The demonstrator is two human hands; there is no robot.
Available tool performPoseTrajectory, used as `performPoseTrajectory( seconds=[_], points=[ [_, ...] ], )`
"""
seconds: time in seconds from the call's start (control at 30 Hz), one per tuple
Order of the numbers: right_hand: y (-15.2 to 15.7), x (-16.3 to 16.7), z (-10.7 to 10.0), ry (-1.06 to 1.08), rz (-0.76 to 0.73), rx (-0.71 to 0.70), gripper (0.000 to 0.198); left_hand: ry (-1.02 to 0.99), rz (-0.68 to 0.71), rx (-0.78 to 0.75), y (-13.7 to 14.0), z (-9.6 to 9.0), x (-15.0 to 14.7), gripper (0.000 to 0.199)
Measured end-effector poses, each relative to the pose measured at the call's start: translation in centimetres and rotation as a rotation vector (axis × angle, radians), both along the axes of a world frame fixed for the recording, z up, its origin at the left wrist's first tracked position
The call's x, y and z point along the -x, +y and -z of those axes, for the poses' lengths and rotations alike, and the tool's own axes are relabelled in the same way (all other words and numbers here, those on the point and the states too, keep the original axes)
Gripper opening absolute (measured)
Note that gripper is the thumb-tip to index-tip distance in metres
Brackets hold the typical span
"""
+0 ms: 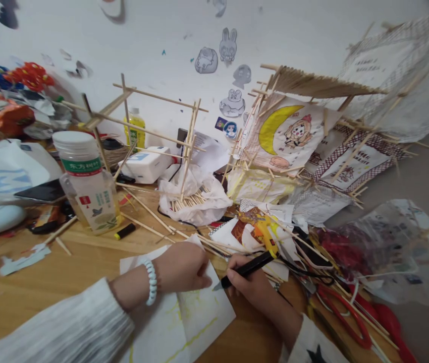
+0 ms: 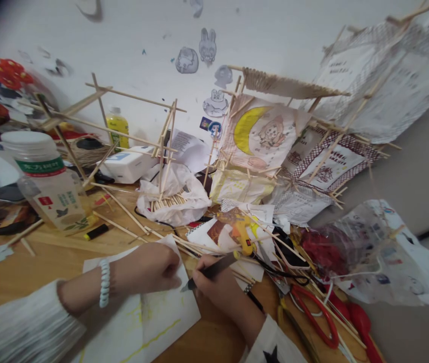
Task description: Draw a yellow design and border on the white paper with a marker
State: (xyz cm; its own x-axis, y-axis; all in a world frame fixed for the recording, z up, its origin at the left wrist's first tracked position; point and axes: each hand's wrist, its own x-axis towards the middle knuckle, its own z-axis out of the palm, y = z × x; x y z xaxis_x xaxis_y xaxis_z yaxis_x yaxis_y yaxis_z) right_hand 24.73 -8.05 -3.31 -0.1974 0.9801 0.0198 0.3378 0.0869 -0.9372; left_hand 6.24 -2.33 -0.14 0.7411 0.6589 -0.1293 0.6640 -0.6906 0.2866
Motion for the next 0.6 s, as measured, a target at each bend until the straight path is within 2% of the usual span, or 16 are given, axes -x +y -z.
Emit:
performPoseTrajectory(
  seconds=[0.6],
  points=[
    [-0.07, -0.06, 0.12, -0.022, -0.006, -0.019, 0.016, -0.006, 0.007, -0.009, -0.01, 0.04, -0.02, 0.022]
  ],
)
